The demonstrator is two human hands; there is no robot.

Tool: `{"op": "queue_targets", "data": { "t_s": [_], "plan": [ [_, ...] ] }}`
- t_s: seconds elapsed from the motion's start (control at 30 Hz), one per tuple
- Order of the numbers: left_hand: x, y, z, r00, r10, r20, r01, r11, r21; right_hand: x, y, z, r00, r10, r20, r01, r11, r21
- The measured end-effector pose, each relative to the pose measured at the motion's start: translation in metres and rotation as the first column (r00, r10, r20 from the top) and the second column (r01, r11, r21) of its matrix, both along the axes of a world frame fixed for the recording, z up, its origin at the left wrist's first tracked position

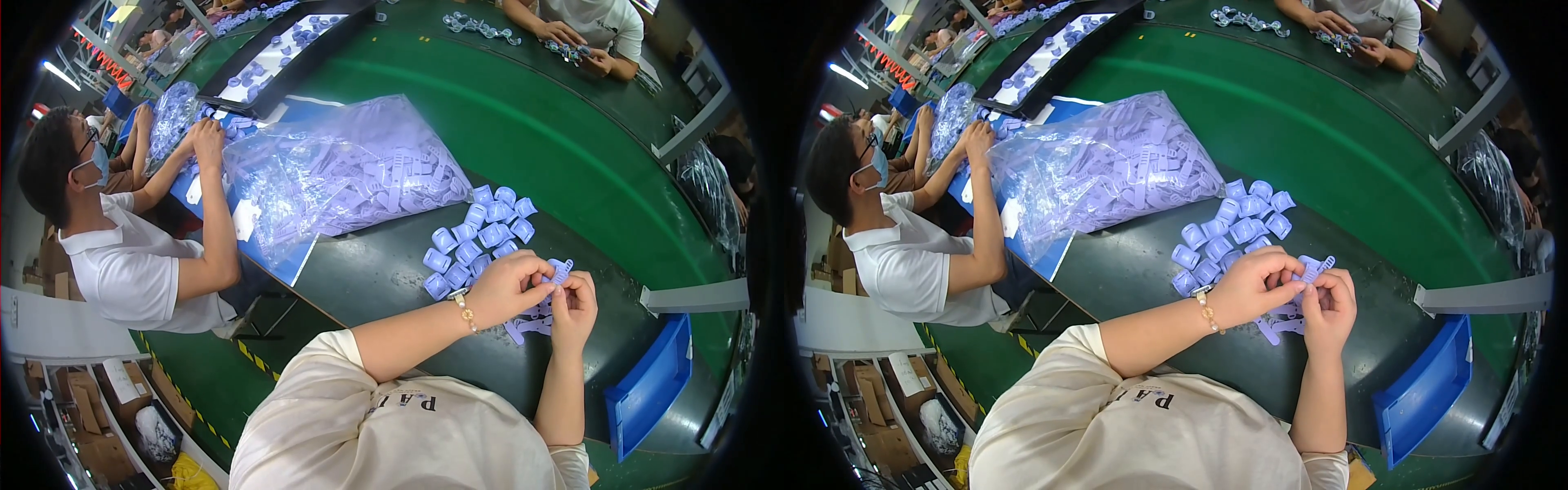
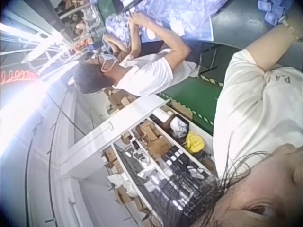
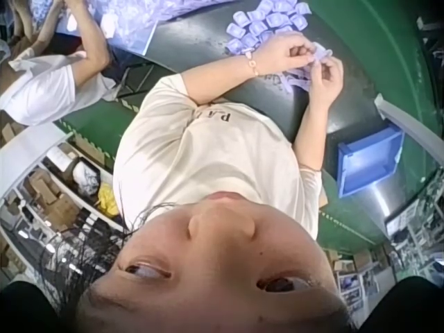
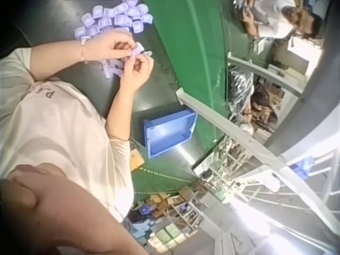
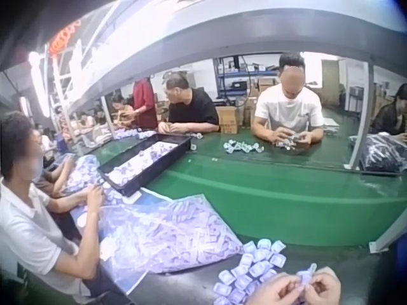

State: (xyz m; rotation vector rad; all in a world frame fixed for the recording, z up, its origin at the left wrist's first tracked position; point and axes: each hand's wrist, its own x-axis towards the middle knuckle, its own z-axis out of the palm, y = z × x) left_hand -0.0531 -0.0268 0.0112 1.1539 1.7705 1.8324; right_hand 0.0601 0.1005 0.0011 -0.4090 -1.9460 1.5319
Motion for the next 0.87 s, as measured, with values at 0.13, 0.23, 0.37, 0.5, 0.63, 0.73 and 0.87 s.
{"op": "queue_targets", "data": {
  "t_s": [0.13,0.23,0.37,0.5,0.63,0.73,0.87],
  "plan": [
    [0.0,0.002,-0.005,1.0,0.007,0.025,-0.007,1.0,0.004,0.0,-0.001,0.001,1.0,0.006,-0.003,-0.006,1.0,-0.014],
    [0.0,0.003,-0.007,0.999,0.011,0.049,-0.011,1.0,-0.004,0.0,-0.001,0.0,1.0,0.003,0.005,-0.003,1.0,-0.006],
    [0.001,0.003,-0.006,0.994,0.007,0.113,-0.009,1.0,0.015,-0.001,-0.002,0.002,1.0,0.002,-0.006,-0.002,1.0,-0.02],
    [0.002,0.003,-0.007,0.983,-0.003,0.182,0.007,1.0,-0.023,0.0,0.0,-0.002,1.0,0.015,0.017,-0.016,0.998,0.066],
    [0.002,0.003,-0.006,0.977,0.014,0.212,-0.01,1.0,-0.022,0.0,0.0,-0.001,0.998,-0.022,0.056,0.014,0.99,0.137],
    [0.002,0.003,-0.008,0.982,0.038,0.186,-0.034,0.999,-0.028,-0.001,-0.005,-0.002,0.996,-0.081,-0.03,0.082,0.996,0.028],
    [0.001,0.0,-0.006,0.999,0.039,-0.025,-0.042,0.995,-0.092,0.008,0.011,-0.009,0.998,-0.002,0.064,-0.023,0.925,0.379]
  ]
}}
